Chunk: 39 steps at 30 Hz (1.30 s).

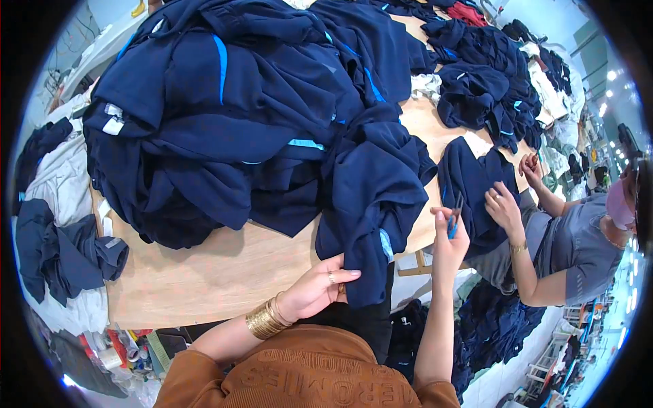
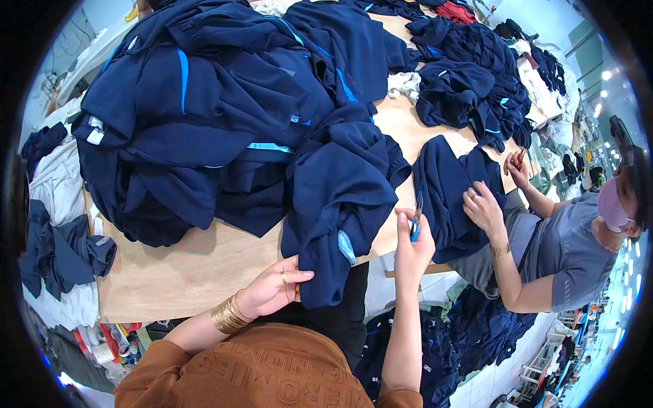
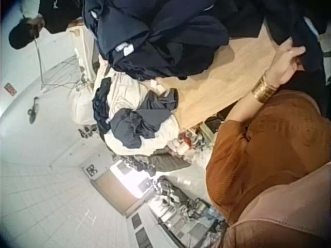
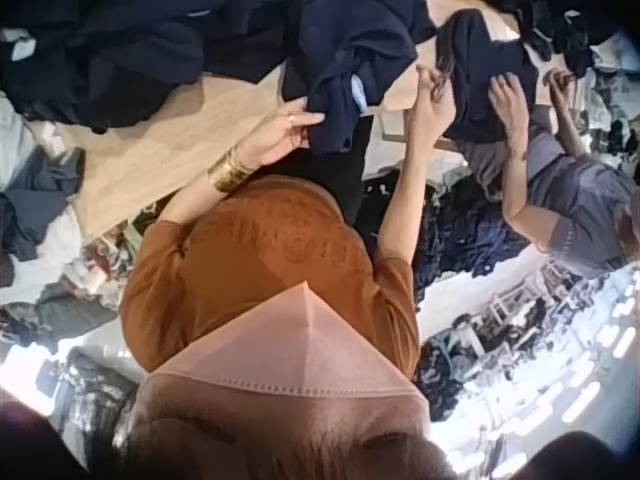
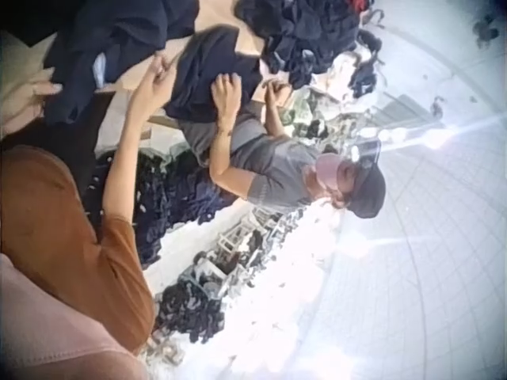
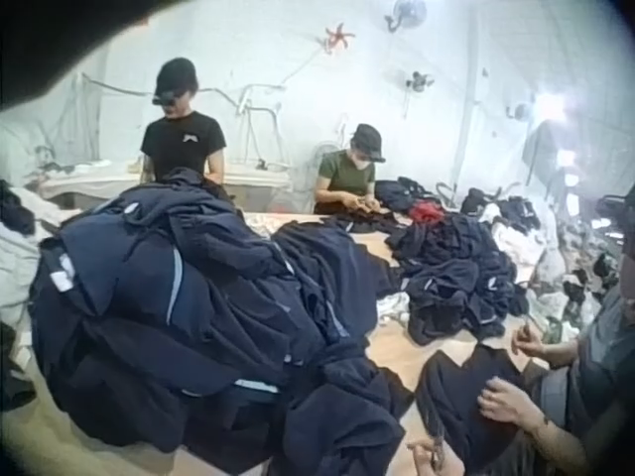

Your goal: The recorder uses a small pair of thread snips to trim loose threads from several pairs of blue athletic pants at a garment factory workbench.

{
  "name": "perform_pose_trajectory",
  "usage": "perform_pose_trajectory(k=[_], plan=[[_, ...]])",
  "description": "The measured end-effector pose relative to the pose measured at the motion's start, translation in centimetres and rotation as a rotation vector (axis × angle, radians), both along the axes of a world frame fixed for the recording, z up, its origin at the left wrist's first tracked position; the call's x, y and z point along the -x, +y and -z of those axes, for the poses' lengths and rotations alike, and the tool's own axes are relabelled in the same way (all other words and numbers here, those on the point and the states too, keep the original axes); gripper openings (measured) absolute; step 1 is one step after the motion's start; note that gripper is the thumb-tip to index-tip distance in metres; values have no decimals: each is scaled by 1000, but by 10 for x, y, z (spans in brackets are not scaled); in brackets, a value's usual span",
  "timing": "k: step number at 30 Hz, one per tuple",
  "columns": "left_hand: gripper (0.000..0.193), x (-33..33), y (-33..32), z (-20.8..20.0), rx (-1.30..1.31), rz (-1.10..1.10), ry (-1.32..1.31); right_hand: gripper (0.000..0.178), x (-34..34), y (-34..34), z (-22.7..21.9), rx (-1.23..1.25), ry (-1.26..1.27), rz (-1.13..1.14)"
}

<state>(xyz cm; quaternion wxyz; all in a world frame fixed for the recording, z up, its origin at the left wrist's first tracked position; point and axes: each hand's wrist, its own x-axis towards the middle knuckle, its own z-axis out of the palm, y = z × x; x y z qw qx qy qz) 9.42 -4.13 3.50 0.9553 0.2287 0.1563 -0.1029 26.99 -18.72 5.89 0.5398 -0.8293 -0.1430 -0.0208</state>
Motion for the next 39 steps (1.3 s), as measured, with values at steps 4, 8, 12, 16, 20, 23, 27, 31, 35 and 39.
perform_pose_trajectory(k=[4, 8, 12, 16, 20, 23, 27, 31, 35, 39], plan=[[28, -16, -3, -5, -355, 27, -8, 11, 29, -5, -21, -64, 83, -137], [32, -23, -5, -11, -473, -48, -22, 10, 42, -4, -39, 180, 66, -253], [33, -26, -4, -6, -398, -8, 26, 10, 57, -14, -50, 87, 130, -307], [31, -28, -12, -6, -387, -111, -45, 9, 78, -15, -44, 42, 124, -181], [27, -32, -15, -23, -370, -82, -24, 11, 80, -18, -36, 50, 44, -193], [26, -32, -19, -21, -366, -67, -58, 14, 84, -18, -37, 69, 41, -203], [27, -34, -26, -22, -401, -97, -139, 18, 86, -16, -35, 85, 4, -214], [31, -35, -33, -23, -497, -115, -191, 19, 84, -13, -39, 100, 23, -209], [35, -34, -36, -13, -643, -84, -230, 20, 80, -8, -37, 65, -14, -203], [32, -33, -31, -18, -647, -33, -278, 16, 76, -8, -24, 75, -187, -268]])
